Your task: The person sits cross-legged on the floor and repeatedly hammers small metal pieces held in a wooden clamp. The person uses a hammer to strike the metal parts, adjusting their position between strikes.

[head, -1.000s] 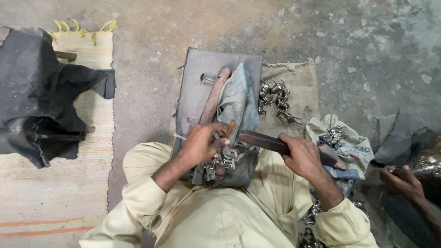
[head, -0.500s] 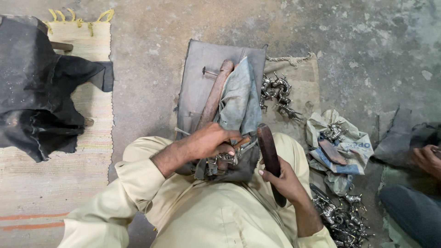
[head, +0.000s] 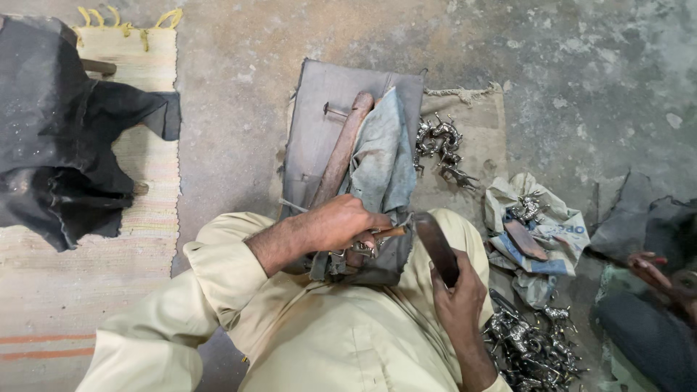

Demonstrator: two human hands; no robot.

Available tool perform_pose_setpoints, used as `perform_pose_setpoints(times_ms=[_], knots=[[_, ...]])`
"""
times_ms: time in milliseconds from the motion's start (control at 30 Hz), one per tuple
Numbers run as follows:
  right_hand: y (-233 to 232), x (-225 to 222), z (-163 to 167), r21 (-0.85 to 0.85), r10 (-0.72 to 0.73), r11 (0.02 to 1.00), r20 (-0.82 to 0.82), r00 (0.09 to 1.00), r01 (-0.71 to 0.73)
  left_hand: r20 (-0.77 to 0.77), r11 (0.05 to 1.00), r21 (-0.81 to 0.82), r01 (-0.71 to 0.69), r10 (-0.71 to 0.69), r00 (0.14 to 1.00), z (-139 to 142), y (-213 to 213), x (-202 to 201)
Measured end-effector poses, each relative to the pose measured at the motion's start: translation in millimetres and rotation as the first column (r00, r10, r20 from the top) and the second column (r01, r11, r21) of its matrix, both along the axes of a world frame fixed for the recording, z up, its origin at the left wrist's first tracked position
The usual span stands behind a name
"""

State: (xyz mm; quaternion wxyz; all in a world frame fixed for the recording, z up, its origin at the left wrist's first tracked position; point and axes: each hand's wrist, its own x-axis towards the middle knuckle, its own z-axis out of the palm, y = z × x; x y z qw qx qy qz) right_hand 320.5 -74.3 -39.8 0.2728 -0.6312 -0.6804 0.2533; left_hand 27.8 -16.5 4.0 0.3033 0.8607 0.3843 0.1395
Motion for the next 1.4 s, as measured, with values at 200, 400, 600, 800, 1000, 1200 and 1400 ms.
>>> perform_pose_setpoints(times_ms=[200,400,600,800,1000,1200,1400], knots=[[0.6,5.2,0.7,-0.073,-0.082,0.995,-0.131,0.988,0.073,0.025,0.999,0.050,0.016,-0.017,1.000,-1.7,0.8,-0.9],[2.6,10.8,3.9,-0.018,-0.060,0.998,-0.203,0.977,0.057,0.051,0.997,0.071,0.027,-0.031,0.998,-5.7,1.4,-3.0],[4.2,13.1,5.6,-0.084,-0.146,0.988,-0.241,0.959,0.130,0.067,0.998,0.056,0.034,-0.038,0.997,-8.0,1.9,-3.3],[4.9,19.6,-1.7,-0.048,-0.091,0.995,-0.089,0.992,0.087,0.031,0.998,0.049,0.038,-0.040,0.999,-8.7,3.1,-3.8],[10.3,18.1,3.7,-0.236,-0.146,0.956,0.133,0.980,0.174,0.068,0.998,0.039,0.046,-0.048,0.997,-8.7,3.5,-4.7],[10.0,16.0,14.8,0.009,0.042,0.999,0.212,0.976,-0.045,0.067,0.998,0.038,0.048,-0.050,0.996,-9.2,2.9,-3.4],[8.2,15.6,14.7,0.146,0.097,0.976,0.382,0.919,-0.164,0.039,0.998,0.043,0.048,-0.050,0.998,-7.7,2.0,-4.5]])
